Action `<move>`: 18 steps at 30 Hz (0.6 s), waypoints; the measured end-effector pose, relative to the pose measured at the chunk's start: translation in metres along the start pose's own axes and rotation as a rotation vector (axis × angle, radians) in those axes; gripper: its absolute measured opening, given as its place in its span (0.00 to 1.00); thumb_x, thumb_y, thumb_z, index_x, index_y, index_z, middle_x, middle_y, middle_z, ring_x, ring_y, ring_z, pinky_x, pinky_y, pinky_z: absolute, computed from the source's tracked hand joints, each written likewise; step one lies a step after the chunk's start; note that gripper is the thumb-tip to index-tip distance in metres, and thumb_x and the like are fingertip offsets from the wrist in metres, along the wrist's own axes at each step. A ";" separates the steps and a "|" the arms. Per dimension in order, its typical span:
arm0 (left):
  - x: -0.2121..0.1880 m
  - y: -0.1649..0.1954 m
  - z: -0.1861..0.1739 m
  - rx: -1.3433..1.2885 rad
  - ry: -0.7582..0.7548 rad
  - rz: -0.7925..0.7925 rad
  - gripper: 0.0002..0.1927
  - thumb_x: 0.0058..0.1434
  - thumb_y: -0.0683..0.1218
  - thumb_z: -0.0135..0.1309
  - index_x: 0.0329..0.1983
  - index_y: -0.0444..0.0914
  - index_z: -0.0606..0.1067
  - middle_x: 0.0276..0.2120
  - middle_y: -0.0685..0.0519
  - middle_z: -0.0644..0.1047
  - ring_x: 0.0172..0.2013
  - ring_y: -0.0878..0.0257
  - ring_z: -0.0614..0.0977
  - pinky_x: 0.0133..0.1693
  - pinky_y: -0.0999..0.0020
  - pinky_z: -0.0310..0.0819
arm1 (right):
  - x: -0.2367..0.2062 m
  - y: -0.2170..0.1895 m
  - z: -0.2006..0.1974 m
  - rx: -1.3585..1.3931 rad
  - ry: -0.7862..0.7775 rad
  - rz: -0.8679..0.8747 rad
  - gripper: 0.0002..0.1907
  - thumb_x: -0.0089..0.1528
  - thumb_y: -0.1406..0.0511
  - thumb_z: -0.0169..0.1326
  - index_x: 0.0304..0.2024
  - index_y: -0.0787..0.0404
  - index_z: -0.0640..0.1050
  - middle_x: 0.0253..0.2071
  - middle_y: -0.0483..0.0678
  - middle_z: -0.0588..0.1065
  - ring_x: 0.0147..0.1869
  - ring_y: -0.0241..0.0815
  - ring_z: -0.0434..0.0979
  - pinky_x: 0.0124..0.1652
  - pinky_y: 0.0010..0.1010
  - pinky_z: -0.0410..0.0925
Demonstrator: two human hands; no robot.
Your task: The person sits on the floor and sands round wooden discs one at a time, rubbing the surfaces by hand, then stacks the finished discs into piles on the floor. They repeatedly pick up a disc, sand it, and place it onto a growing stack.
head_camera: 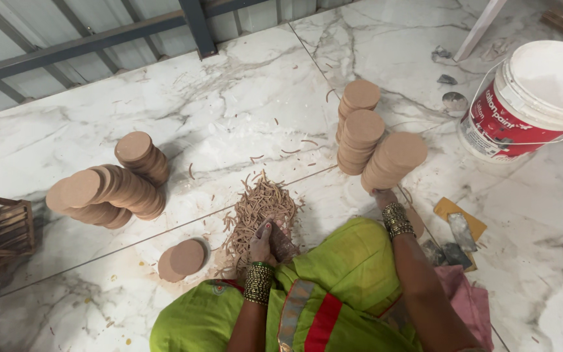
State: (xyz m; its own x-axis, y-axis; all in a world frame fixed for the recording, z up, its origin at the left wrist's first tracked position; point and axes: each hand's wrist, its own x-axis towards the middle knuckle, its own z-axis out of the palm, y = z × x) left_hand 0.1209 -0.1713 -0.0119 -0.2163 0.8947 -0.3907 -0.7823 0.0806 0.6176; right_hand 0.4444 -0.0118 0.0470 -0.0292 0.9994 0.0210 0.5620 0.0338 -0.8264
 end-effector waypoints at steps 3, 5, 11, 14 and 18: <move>0.000 0.000 -0.001 0.008 -0.005 -0.017 0.17 0.68 0.43 0.52 0.59 0.34 0.77 0.42 0.42 0.82 0.36 0.50 0.85 0.37 0.54 0.84 | -0.004 -0.009 -0.002 -0.452 0.121 0.196 0.32 0.61 0.50 0.60 0.60 0.63 0.75 0.53 0.59 0.78 0.56 0.58 0.77 0.56 0.44 0.67; 0.002 -0.002 -0.001 0.005 0.017 -0.049 0.17 0.68 0.43 0.52 0.59 0.34 0.76 0.43 0.42 0.83 0.36 0.50 0.85 0.38 0.54 0.84 | -0.004 -0.018 0.000 -0.493 0.131 0.120 0.32 0.56 0.49 0.64 0.55 0.61 0.78 0.52 0.56 0.79 0.55 0.54 0.78 0.56 0.42 0.67; 0.012 -0.011 -0.005 0.001 -0.012 -0.028 0.18 0.68 0.43 0.52 0.59 0.33 0.75 0.44 0.41 0.84 0.38 0.49 0.86 0.41 0.55 0.85 | 0.000 -0.027 0.009 0.004 -0.096 0.527 0.32 0.54 0.46 0.65 0.53 0.60 0.83 0.43 0.59 0.84 0.49 0.54 0.86 0.47 0.37 0.76; 0.017 -0.014 -0.009 -0.008 -0.022 0.023 0.17 0.68 0.43 0.54 0.59 0.34 0.76 0.41 0.43 0.82 0.34 0.51 0.84 0.37 0.54 0.83 | 0.013 -0.021 0.009 -0.145 0.091 0.486 0.39 0.50 0.49 0.70 0.56 0.63 0.74 0.47 0.61 0.78 0.51 0.55 0.82 0.43 0.36 0.77; 0.025 -0.018 -0.009 -0.002 0.070 -0.031 0.17 0.67 0.42 0.53 0.57 0.32 0.77 0.41 0.44 0.83 0.36 0.52 0.85 0.39 0.55 0.84 | 0.037 -0.006 0.011 -0.065 0.373 0.541 0.50 0.45 0.56 0.75 0.62 0.62 0.63 0.55 0.62 0.70 0.54 0.59 0.75 0.40 0.40 0.78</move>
State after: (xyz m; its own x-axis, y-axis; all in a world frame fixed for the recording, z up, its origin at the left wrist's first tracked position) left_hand 0.1243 -0.1540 -0.0392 -0.2325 0.8587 -0.4568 -0.7905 0.1068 0.6031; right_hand 0.4307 0.0248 0.0470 0.5529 0.8126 -0.1844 0.4662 -0.4851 -0.7398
